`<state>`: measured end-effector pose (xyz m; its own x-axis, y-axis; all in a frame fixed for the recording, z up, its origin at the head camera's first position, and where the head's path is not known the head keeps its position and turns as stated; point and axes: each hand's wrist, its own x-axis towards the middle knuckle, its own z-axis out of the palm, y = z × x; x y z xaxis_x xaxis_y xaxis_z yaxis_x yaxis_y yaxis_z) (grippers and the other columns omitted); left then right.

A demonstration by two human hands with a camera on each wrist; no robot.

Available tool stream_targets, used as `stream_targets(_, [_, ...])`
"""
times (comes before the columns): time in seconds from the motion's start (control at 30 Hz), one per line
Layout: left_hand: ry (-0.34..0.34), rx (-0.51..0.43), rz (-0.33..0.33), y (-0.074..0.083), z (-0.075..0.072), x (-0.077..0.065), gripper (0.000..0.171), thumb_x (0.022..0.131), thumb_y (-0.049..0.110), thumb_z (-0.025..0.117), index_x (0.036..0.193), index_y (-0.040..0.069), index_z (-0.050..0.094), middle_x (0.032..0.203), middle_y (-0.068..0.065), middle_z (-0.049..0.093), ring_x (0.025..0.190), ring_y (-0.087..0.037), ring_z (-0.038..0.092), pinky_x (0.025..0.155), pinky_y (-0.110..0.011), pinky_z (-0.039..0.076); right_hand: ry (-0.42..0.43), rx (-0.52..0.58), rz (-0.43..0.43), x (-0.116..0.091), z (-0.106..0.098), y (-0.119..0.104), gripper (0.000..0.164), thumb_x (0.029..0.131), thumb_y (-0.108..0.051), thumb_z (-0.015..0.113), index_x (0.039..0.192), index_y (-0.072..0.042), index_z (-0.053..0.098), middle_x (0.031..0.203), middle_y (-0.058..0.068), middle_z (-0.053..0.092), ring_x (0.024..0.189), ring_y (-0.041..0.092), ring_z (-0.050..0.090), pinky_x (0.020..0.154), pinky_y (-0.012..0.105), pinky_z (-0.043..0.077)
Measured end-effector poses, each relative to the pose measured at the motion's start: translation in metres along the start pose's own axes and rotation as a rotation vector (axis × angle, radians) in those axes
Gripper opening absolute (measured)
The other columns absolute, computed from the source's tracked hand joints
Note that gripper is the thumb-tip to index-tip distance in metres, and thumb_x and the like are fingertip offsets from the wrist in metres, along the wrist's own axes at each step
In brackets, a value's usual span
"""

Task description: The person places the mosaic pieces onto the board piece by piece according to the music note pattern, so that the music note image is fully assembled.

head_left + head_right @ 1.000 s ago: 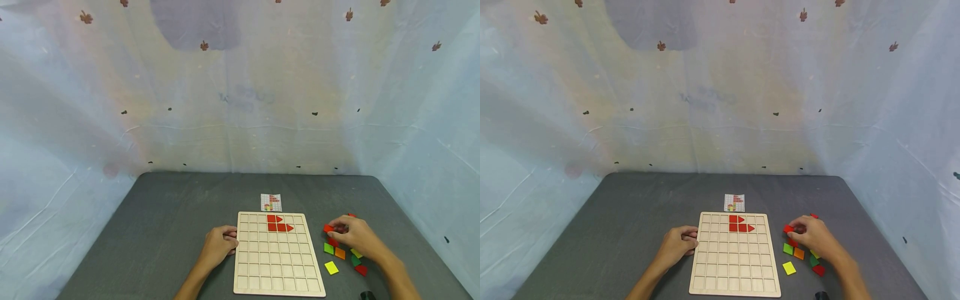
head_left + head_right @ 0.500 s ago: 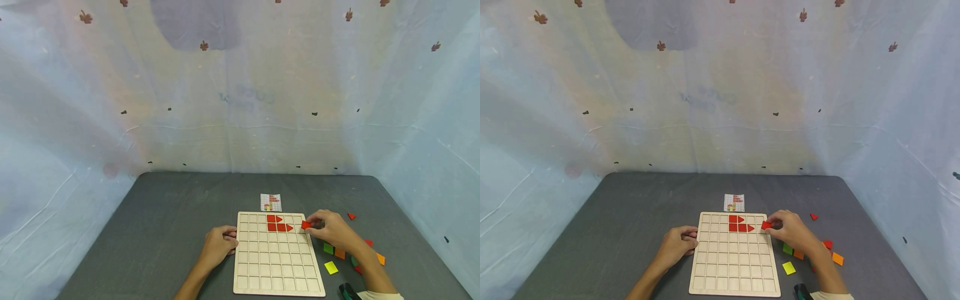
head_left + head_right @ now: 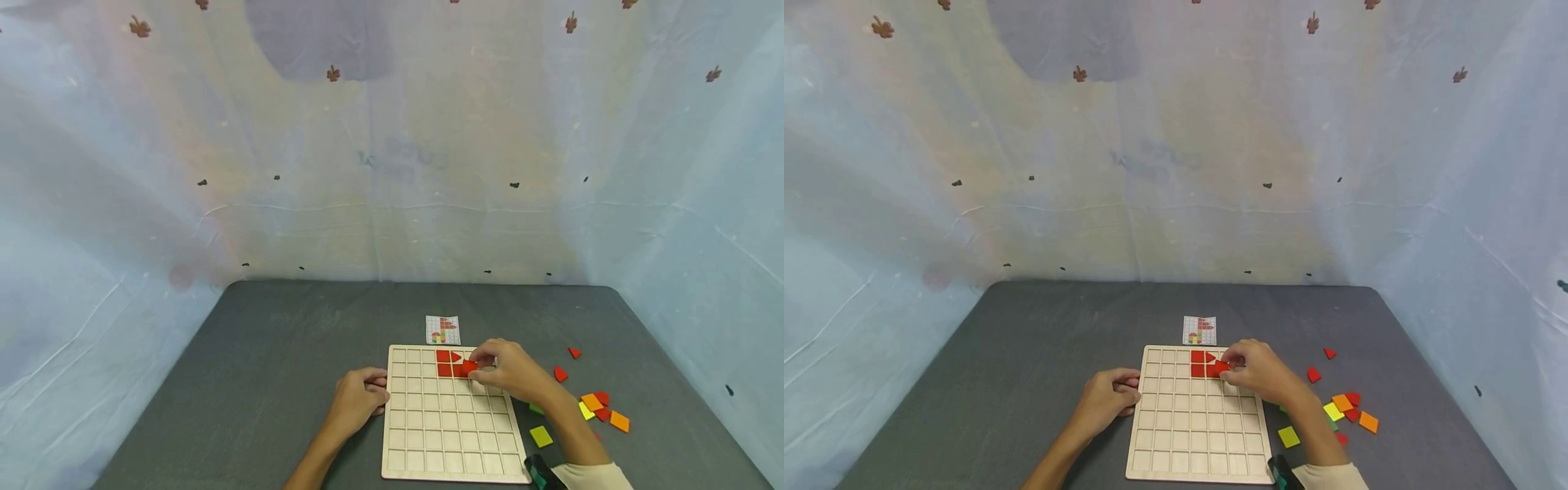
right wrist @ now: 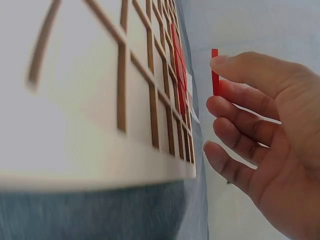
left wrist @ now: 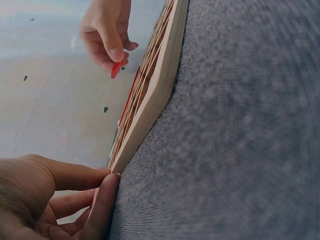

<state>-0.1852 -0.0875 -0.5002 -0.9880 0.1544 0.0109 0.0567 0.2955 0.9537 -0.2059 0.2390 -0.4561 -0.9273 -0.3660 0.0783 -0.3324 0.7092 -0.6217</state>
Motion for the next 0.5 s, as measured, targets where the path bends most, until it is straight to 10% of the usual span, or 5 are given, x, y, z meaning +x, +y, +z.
stream_targets(0.5, [-0.005,-0.002,0.019,-0.001,-0.001,0.0,0.036,0.085,-0.006,0.074,0.121,-0.009,0.072,0.105,-0.015,0.073,0.086,-0.019,0.071,0.062,-0.025,0.064,-0.111,0.078,-0.056,0.014,0.024,-0.015,0.022,0.091,-0.016,0.084,0.106,-0.003,0.075,0.086,-0.006,0.066,0.075,0.005,0.059,0.068,0.023,0.054])
